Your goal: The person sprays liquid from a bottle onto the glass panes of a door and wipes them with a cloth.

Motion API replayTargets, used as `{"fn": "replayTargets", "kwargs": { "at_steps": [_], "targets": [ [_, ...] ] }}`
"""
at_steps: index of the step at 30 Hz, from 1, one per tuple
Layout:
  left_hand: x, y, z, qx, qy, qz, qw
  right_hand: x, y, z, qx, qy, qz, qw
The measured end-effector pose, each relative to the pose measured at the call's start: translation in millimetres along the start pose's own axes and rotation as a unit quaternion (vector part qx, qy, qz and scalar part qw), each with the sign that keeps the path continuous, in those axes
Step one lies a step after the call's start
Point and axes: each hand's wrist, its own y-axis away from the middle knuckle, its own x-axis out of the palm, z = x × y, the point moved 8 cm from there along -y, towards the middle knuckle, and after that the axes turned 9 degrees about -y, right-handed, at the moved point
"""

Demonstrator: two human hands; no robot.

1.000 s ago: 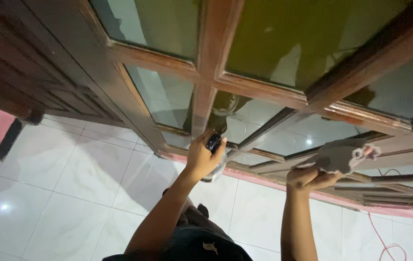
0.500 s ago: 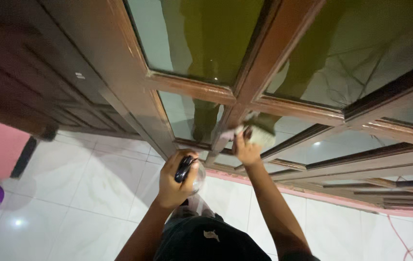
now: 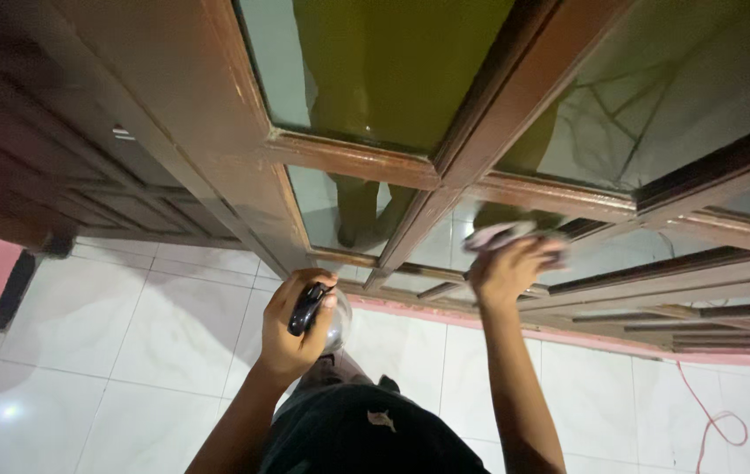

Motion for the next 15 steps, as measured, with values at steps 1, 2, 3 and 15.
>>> {"fn": "replayTargets", "kwargs": {
  "at_steps": [1, 2, 3, 15],
  "targets": [
    [0.6, 0.3, 2.6, -0.012, 0.025, 0.007, 1.0, -20.8, -27.8, -1.7, 0.053, -0.03, -0.069, 0.996],
    [-0.8, 2.2, 2.7, -0.013, 0.025, 0.008, 1.0, -37.7, -48.9, -0.1, 0.087, -0.09, -0.11, 0.986],
    [-1.2, 4.1, 1.8, -0.009, 0.014, 0.011, 1.0, -44.6, -63.9, 10.6, 0.103, -0.12, -0.132, 0.979],
    [-13.9, 29.3, 10.7, -0.043, 0.004, -0.01, 0.999, 124.6, 119.2, 43.6, -0.064, -0.063, 0.419, 0.904]
  ]
}}
